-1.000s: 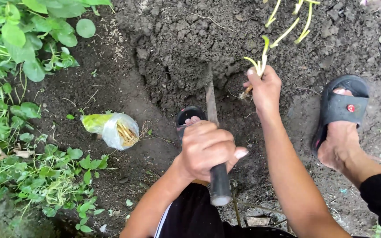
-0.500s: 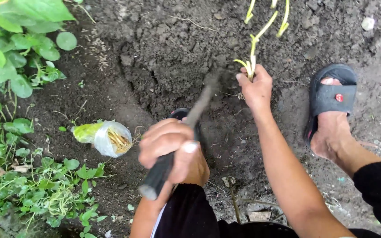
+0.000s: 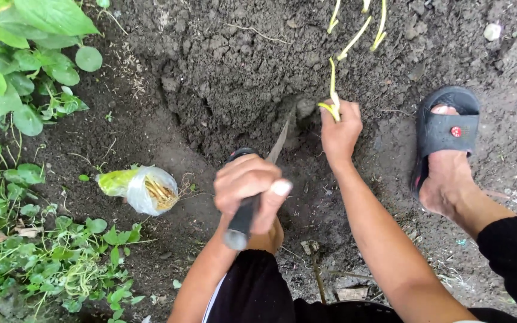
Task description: The person plants small green shoots into a prepared soil bed. They use a knife to make holes, place the shoots, and cover the roots with soil. The person retrieves additional shoots from a plastic bag and continues planting in a row.
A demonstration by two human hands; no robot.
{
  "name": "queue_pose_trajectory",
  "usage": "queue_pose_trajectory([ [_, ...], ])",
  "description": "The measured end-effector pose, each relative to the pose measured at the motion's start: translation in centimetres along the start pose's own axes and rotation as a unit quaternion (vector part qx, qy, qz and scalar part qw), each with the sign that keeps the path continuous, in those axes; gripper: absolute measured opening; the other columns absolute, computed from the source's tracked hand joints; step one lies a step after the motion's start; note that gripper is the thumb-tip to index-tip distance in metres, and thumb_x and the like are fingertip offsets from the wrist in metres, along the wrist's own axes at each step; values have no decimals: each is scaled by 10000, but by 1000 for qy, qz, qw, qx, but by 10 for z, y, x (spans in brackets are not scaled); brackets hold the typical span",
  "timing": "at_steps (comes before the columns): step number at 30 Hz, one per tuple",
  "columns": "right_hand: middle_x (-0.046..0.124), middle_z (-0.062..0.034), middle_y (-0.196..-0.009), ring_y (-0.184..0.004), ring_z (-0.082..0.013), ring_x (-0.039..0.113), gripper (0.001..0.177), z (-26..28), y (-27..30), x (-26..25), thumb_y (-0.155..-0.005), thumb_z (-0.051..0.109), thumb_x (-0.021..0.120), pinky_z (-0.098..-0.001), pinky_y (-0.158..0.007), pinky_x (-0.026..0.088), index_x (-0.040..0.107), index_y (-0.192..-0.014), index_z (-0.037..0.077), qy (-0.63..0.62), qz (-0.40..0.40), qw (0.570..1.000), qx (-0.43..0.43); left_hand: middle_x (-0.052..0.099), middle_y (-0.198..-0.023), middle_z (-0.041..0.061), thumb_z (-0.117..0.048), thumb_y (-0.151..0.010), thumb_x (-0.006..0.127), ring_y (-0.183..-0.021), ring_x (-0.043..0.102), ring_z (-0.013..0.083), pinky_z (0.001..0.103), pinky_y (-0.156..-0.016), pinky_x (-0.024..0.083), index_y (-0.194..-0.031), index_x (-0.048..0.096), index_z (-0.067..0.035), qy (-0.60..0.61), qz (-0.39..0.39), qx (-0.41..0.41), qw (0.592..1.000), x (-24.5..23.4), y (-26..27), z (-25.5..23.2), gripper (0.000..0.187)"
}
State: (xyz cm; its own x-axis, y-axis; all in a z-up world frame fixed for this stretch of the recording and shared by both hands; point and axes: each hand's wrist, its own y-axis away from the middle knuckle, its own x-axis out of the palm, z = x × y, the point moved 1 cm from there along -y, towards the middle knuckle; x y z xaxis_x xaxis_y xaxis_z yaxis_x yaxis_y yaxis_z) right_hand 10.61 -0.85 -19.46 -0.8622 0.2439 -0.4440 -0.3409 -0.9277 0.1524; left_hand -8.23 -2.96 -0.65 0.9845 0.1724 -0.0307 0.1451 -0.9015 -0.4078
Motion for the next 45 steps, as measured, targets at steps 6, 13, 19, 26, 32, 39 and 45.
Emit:
queue_pose_trajectory([
  [6,508,-50,-807,-745,-132,510,56,15,-3,-5,-976,-21,685,-331,-705,433,698,-992,31,-74,-33,997,18,580,-530,55,-110,-898,653,-385,457,207,334,-405,424,-637,597,-100,-37,-5,3,999,-14,-18,-23,267],
  [13,527,-112,-1012,-913,-214,564,285,19,3,8,-987,23,733,-420,-821,487,678,-1266,13,-3,159,984,81,575,-545,54,-114,-927,630,-395,445,193,323,-410,405,-667,576,-91,-17,-12,1,1000,-17,-27,-28,266],
  [19,483,-116,-1074,-998,-283,598,400,20,5,7,-991,53,747,-421,-815,527,617,-1359,-30,26,212,975,59,587,-539,74,-83,-910,673,-391,460,238,339,-416,419,-644,582,-89,-10,-41,-7,999,-6,-10,-2,281],
  [26,481,-128,-1089,-1012,-376,635,327,45,0,12,-1007,84,720,-508,-847,565,645,-1310,-14,114,232,964,61,585,-543,66,-113,-932,636,-391,443,194,324,-410,412,-672,588,-87,-21,-15,-12,1000,-27,-12,-18,266],
  [32,479,-91,-1011,-892,-374,665,214,13,1,20,-1000,115,731,-444,-716,588,673,-1167,-6,155,233,960,-16,572,-539,72,-144,-941,635,-394,429,220,348,-419,417,-660,571,-82,-26,-34,-6,999,-25,-25,-33,295],
  [39,631,-214,-967,-903,-358,671,305,13,-4,2,-904,24,837,-427,-725,570,684,-1161,-34,87,70,994,3,604,-575,69,-62,-911,648,-429,495,227,341,-441,455,-671,582,-94,10,-35,-42,998,-17,-26,-24,252],
  [45,639,-156,-875,-793,-246,639,359,-9,-4,-3,-894,19,865,-365,-687,556,663,-1185,-40,15,8,1000,-3,614,-547,58,-51,-878,655,-429,523,193,297,-456,470,-641,612,-93,65,-36,-66,995,3,-14,-9,244],
])
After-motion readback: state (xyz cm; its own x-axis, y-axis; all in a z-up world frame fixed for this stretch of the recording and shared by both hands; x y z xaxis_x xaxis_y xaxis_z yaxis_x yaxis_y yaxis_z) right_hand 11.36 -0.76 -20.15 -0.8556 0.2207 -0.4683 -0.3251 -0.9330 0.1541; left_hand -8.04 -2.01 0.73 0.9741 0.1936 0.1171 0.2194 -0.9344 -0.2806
